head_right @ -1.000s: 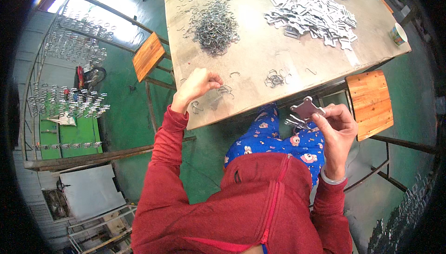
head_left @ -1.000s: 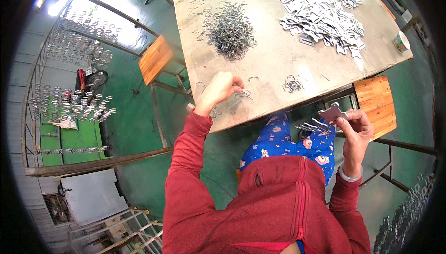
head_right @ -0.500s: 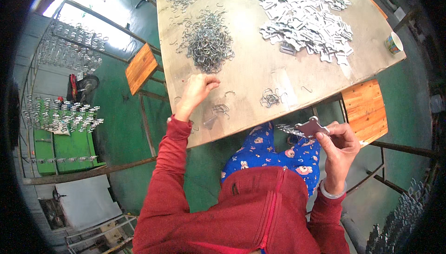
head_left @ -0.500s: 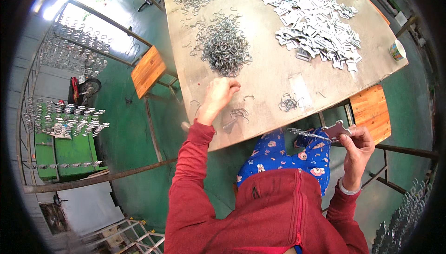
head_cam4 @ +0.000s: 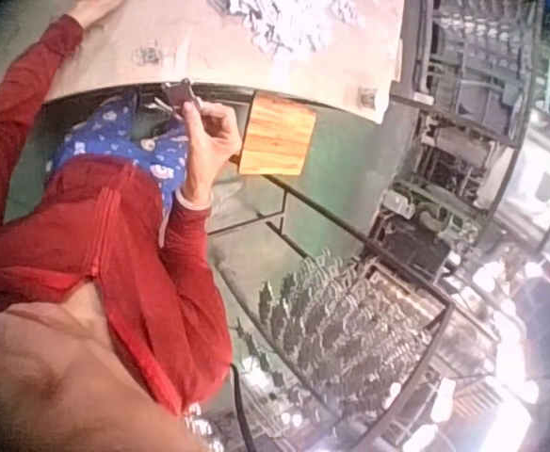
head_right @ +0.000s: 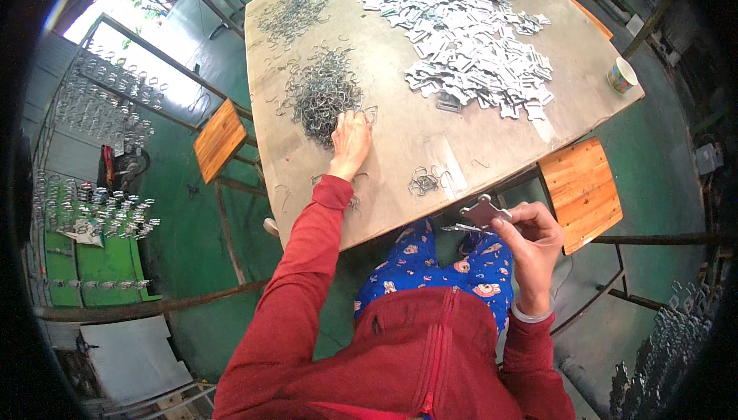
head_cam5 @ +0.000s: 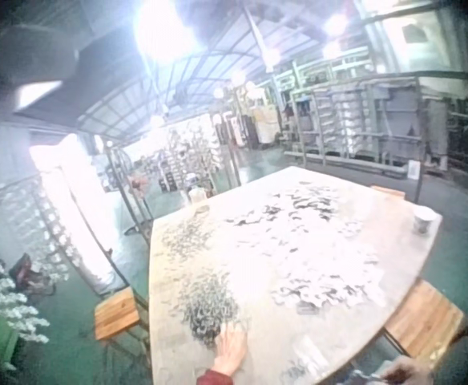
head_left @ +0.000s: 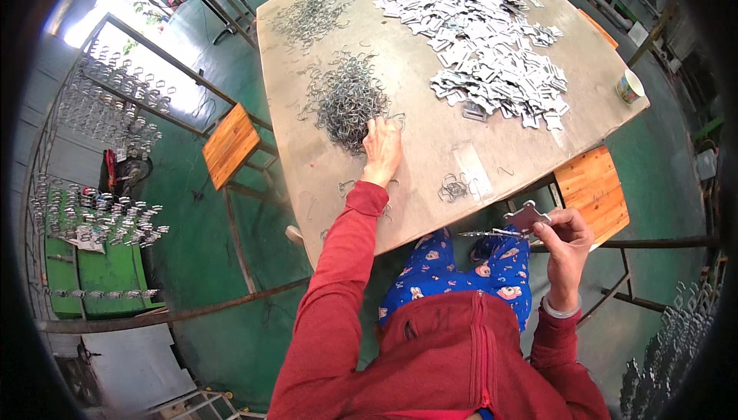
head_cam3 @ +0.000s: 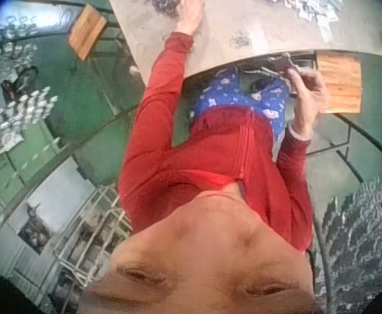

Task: The person attaches small metal plates to metal hooks by hand and hangs the completed assemblies onto a large metal rack. The person picks up hooks and plates from a table, joins them together, and then hangs them on a multi-tiered rack in a workshop.

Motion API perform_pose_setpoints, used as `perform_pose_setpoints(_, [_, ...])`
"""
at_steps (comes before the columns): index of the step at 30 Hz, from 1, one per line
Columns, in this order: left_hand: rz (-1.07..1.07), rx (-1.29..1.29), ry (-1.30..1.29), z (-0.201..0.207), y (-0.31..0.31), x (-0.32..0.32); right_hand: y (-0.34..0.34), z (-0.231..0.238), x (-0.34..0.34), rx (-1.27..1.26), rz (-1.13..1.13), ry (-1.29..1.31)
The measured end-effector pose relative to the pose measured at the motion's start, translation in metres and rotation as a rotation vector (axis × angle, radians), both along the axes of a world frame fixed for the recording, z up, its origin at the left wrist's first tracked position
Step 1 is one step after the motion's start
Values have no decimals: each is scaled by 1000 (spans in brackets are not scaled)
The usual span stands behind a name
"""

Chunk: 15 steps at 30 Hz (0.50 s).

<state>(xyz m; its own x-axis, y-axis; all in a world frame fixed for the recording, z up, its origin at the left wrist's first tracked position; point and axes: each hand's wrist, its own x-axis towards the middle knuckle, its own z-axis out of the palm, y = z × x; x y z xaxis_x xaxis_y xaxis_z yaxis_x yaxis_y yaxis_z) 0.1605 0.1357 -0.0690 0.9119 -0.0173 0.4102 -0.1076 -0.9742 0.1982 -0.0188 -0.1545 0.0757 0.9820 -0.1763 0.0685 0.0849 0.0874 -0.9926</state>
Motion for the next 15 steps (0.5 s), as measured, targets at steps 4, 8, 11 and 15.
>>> perform_pose_setpoints(4, [-144, -181, -39, 9, 4, -17, -3, -6, -5, 18, 14, 1])
perform_pose_setpoints(8, [-210, -656, 169, 51, -15, -40, -7, -9, -9, 35, 9, 8])
perform_pose_setpoints(11, [-296, -1087, 353, 57, -32, -55, -9, -11, -13, 27, -1, 12])
perform_pose_setpoints(15, [-354, -992, 449, 80, -59, -81, -5, -10, -18, 30, 8, -8])
